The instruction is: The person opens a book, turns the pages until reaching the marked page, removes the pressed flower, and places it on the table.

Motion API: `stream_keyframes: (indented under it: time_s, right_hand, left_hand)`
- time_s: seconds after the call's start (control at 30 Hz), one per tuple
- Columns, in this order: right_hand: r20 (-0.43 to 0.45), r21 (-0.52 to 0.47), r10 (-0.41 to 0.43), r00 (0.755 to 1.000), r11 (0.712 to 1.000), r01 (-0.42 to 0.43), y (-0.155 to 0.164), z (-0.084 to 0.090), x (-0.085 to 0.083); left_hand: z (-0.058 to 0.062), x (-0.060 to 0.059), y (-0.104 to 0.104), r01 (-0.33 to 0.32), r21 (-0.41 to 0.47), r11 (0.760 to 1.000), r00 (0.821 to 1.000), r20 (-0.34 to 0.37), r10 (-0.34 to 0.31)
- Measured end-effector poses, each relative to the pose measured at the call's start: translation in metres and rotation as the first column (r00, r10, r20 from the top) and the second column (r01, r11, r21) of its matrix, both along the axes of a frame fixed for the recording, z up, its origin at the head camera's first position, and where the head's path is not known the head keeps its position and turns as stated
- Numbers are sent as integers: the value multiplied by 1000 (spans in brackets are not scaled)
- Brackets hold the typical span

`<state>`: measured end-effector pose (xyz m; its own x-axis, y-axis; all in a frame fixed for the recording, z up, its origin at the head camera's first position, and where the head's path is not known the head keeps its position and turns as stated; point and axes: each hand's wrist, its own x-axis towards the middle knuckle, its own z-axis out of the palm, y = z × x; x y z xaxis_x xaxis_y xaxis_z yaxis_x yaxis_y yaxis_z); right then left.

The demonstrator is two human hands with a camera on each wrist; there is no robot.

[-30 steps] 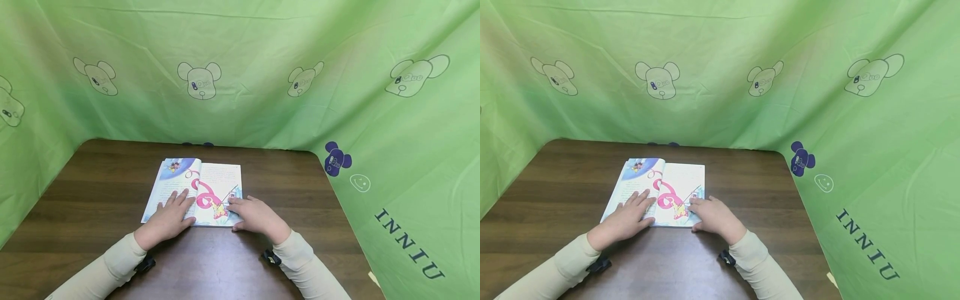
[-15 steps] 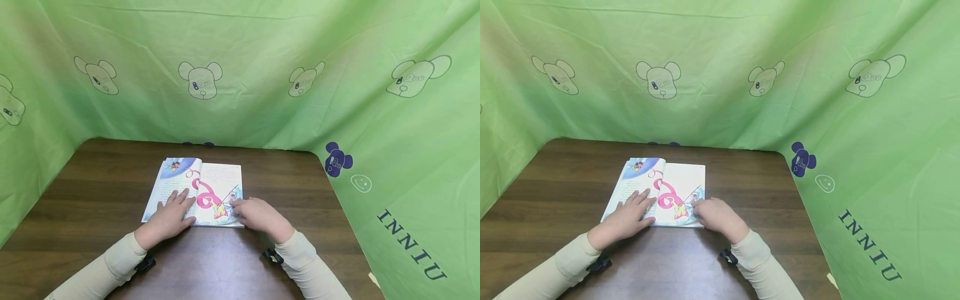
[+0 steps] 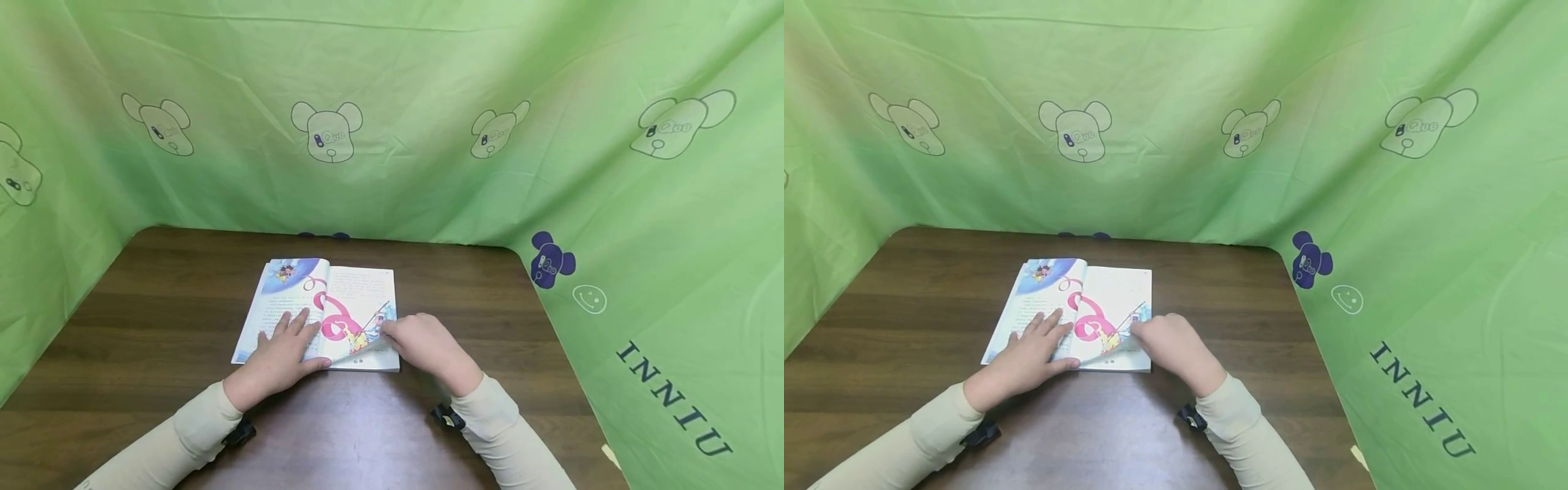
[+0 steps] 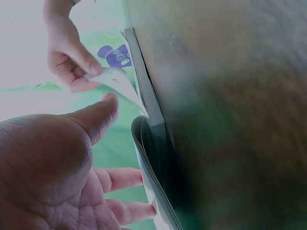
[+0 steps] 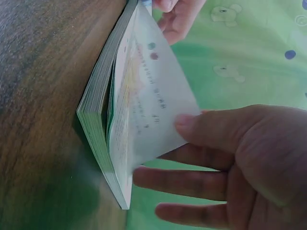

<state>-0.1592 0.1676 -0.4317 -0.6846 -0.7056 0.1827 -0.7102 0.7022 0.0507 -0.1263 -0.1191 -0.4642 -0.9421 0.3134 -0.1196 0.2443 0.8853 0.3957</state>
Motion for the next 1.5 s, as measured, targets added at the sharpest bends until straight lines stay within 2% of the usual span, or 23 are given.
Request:
stream_keyframes:
  time_s: [0.13,0.37,0.57,0.8,0.9,1.03,1.2,1.37,1.5]
  right_hand:
    - [-109,-67,23,994,997,-30,-2,0,-2]
    - [-258,-183,63,964,977,-113,-2,2,-2]
    - [-307,-230,84,948,960,-160,-4,4,-2]
    - [-365,-321,53,930,930,-179,-5,7,-2]
    - [-356,-324,56,933,929,-179,-6,8,-1]
    - [-277,-282,48,960,951,-129,-7,7,1]
    - [-66,-137,26,998,990,-34,-9,0,3]
    - [110,12,-9,994,1000,7,-9,-5,7]
    - [208,83,-24,978,997,7,-8,-8,9]
  left_hand:
    - [0,0,0,-1,-7,1000,1000,-13,1]
    - [0,2,2,-2,-9,1000,999,-51,1]
    - [-1,3,2,-12,-1,1000,996,-84,12]
    - [-5,2,3,-35,17,999,994,-102,36]
    - [-6,2,4,-56,26,998,990,-131,59]
    - [-7,1,4,-71,47,996,979,-190,79]
    - [-9,0,3,-65,90,994,953,-290,88]
    - [-10,-1,2,-60,107,992,921,-377,96]
    - [-9,-1,2,-37,74,997,914,-401,64]
